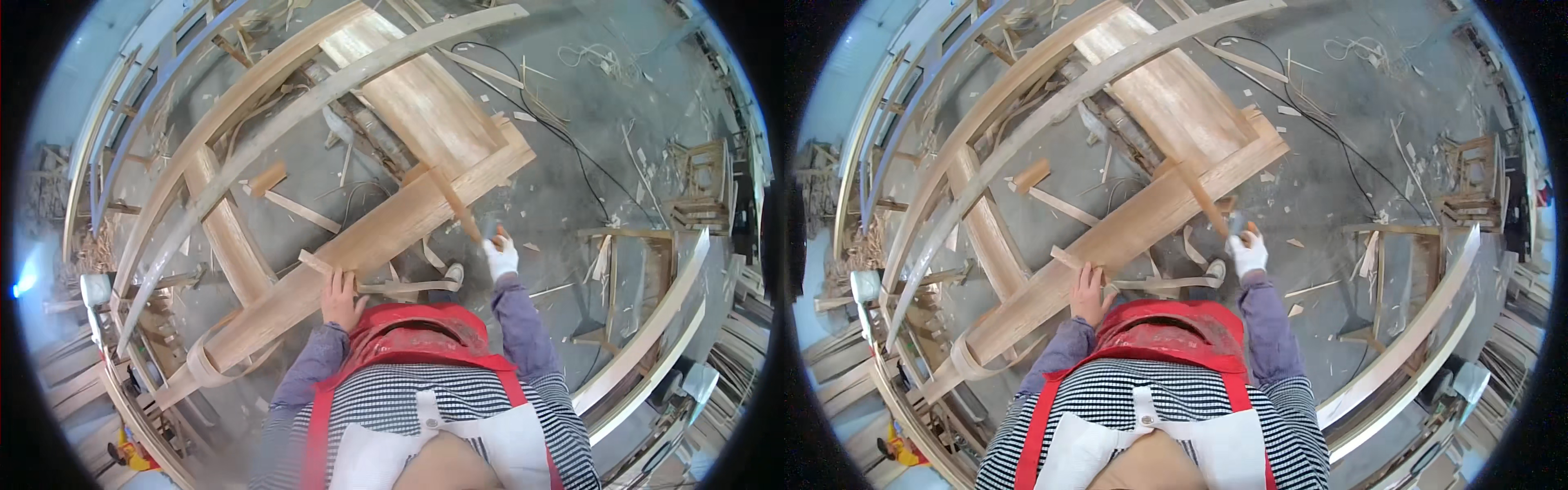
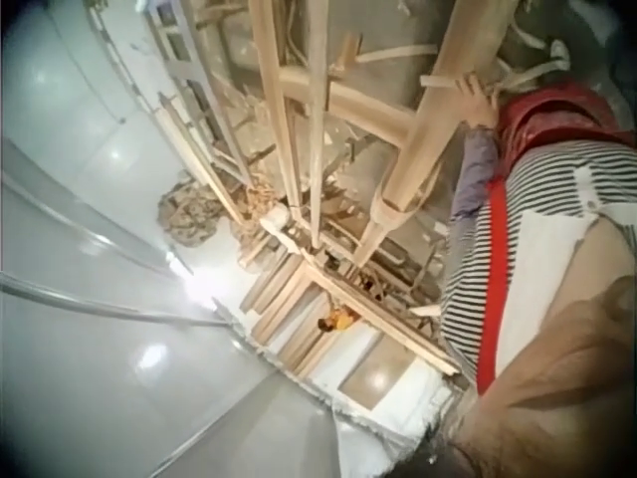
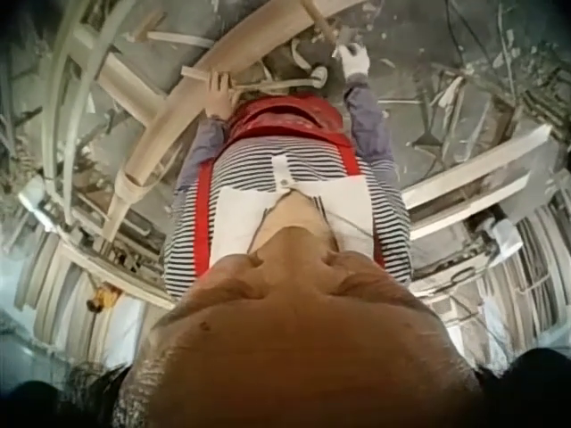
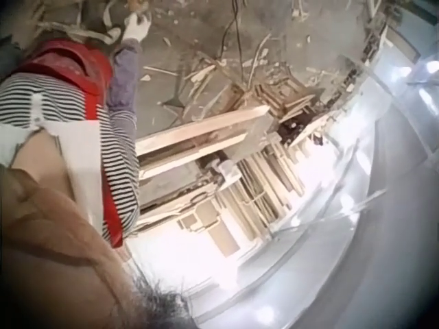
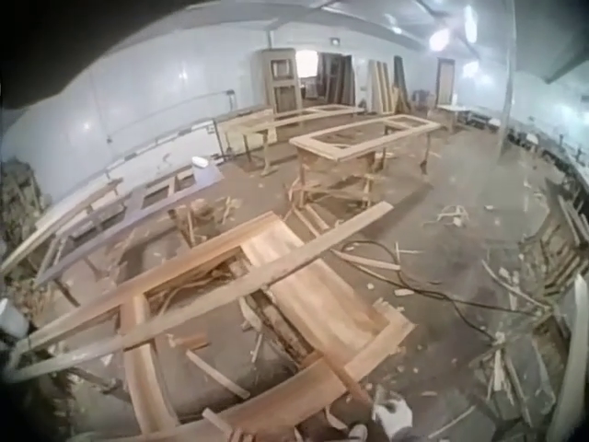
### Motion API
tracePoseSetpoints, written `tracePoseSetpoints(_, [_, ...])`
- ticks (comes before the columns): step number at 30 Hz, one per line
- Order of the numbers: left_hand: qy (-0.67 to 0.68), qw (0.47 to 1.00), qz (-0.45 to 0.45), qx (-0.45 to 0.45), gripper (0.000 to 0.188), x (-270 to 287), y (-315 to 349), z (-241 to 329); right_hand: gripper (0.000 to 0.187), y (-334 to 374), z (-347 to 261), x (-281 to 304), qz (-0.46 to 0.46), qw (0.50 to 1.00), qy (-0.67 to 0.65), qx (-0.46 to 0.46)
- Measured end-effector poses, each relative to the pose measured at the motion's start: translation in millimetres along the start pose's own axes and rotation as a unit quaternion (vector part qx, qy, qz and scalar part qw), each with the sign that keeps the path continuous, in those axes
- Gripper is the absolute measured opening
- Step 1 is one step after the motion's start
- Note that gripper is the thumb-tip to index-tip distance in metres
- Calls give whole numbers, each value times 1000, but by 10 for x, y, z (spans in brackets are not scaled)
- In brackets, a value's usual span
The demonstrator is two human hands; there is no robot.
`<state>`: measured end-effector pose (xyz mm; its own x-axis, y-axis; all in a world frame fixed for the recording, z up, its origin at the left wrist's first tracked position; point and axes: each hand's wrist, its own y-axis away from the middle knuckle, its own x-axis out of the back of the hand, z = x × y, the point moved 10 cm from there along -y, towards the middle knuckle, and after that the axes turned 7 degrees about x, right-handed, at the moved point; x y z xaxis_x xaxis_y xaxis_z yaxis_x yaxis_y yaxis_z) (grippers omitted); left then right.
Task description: The recorder is assembling and applying a white coating to wooden frame components using a roller.
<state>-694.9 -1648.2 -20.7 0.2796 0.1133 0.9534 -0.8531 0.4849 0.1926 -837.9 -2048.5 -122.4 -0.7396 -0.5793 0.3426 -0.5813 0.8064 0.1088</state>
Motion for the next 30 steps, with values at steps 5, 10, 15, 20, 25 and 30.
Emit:
tracePoseSetpoints(5, [107, 983, -101, 108, 38, -127, 24, 300, 31, -305, -248, -624, -268, 962, 57, -8])
tracePoseSetpoints(10, [231, 964, -38, 125, 24, 138, -643, 581, 33, -27, -2, -330, -311, 942, 69, -110])
tracePoseSetpoints(15, [253, 964, 82, 24, 21, 197, -1851, 862, 27, 95, 469, 543, -308, 859, 409, -13])
tracePoseSetpoints(20, [342, 936, 79, -22, 23, -127, -2819, 1062, 28, -23, 753, 1239, -237, 888, 387, -77])
tracePoseSetpoints(25, [315, 947, -65, -23, 25, -598, -3157, 1089, 27, -290, 648, 1035, -221, 921, 269, -172])
tracePoseSetpoints(30, [333, 916, -222, 39, 27, -524, -3150, 1000, 27, -684, -628, 168, -235, 952, 192, 38])
